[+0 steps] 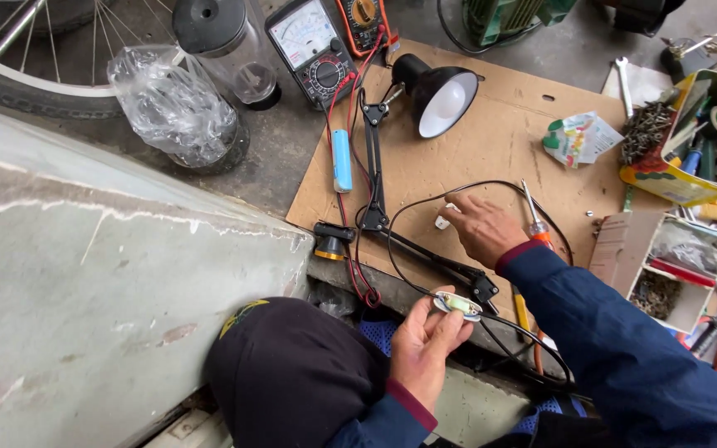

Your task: Wiring a small electrical switch by stripping wire ends and securing them into terminals using a screwdriver and pliers.

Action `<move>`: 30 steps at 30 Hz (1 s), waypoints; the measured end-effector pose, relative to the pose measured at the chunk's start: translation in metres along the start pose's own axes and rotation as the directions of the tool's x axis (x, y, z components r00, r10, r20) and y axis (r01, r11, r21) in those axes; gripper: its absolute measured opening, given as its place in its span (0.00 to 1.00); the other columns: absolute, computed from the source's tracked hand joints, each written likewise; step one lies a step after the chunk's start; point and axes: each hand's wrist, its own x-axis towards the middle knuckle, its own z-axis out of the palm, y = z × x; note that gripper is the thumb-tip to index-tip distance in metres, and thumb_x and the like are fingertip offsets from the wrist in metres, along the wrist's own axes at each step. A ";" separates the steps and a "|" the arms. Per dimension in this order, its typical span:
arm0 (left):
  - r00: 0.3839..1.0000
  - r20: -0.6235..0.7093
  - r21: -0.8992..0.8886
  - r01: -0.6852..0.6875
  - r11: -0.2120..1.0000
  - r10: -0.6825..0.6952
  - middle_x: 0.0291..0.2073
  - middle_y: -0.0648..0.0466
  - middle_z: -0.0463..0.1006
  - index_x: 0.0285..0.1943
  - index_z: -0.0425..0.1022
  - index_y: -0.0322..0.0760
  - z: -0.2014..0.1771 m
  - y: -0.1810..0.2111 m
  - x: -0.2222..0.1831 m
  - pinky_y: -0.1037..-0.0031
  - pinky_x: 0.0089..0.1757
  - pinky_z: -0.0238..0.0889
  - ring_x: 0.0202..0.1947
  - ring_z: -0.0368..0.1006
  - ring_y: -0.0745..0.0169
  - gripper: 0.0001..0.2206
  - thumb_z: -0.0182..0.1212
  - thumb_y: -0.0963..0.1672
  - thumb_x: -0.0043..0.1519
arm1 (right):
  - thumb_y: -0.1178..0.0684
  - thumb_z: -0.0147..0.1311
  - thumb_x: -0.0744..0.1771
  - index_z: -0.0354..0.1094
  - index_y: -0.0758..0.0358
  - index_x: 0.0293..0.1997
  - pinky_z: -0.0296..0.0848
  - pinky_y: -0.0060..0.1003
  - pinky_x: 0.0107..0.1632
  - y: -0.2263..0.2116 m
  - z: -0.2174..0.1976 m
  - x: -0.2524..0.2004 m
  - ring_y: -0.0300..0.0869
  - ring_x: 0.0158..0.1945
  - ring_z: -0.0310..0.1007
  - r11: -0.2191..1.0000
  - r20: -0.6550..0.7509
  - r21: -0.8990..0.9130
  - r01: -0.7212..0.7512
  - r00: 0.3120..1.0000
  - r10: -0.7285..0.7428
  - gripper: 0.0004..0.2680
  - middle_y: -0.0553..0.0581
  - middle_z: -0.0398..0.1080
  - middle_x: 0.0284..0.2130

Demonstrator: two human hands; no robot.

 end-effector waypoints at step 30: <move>0.984 0.133 0.045 -0.129 0.991 0.122 0.48 0.41 0.89 0.71 0.77 0.33 -0.008 -0.037 0.014 0.64 0.55 0.82 0.48 0.85 0.56 0.22 0.74 0.42 0.67 | 0.43 0.51 0.73 0.64 0.43 0.73 0.82 0.59 0.48 -0.147 -0.146 -0.102 0.62 0.48 0.80 0.818 0.152 0.241 -0.522 0.853 0.499 0.17 0.55 0.69 0.42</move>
